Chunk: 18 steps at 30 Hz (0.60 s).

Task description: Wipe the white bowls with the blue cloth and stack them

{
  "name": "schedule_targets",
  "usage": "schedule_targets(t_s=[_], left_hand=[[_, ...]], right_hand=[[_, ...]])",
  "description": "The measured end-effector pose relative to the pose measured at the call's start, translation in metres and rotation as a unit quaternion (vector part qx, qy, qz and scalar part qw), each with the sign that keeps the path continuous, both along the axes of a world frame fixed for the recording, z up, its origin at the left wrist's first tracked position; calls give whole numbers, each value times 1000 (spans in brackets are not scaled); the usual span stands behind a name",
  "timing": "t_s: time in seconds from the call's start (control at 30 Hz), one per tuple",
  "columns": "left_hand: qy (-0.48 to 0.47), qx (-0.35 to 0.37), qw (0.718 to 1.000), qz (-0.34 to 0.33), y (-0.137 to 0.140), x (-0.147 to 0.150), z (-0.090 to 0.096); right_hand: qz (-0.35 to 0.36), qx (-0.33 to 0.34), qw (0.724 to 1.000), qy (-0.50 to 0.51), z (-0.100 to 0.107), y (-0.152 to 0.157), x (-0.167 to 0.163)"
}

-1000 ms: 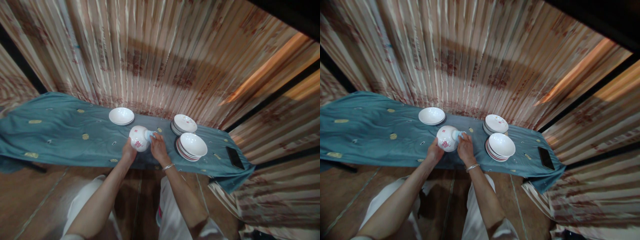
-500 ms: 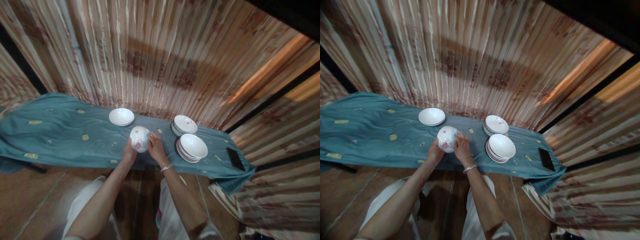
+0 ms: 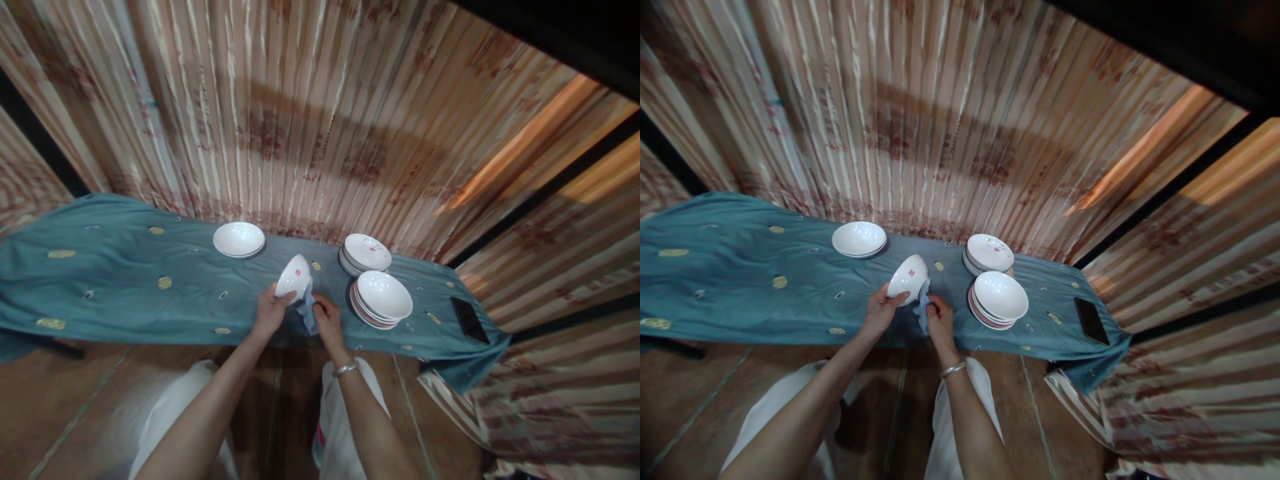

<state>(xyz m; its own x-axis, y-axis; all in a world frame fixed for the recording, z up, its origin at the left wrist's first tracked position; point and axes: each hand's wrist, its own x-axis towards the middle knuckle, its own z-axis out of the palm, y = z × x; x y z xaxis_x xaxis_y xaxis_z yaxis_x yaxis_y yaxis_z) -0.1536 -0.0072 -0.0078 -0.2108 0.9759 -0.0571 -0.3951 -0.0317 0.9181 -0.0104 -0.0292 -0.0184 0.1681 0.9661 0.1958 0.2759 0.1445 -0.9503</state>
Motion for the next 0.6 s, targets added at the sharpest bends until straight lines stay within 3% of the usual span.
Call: schedule_targets(t_s=[0.13,0.23,0.3,0.4,0.5,0.6], left_hand=[[89,34,995,-2,-3,-1,3],[203,100,974,-8,-5,-5,2],[294,149,944,-27,-8,-6,-3],[432,205,877,-57,-11,-7,-10],[541,228,806,-75,-16,-7,-16],[595,239,763,-83,-22,-6,-18]], right_hand=[[-37,-81,988,127,-1,-1,2],[-62,-106,970,209,0,-3,2],[-58,-110,967,222,3,-6,3],[-32,-105,976,190,8,-8,6],[-24,-109,987,111,10,-10,11],[-25,-113,993,21,9,-10,16]])
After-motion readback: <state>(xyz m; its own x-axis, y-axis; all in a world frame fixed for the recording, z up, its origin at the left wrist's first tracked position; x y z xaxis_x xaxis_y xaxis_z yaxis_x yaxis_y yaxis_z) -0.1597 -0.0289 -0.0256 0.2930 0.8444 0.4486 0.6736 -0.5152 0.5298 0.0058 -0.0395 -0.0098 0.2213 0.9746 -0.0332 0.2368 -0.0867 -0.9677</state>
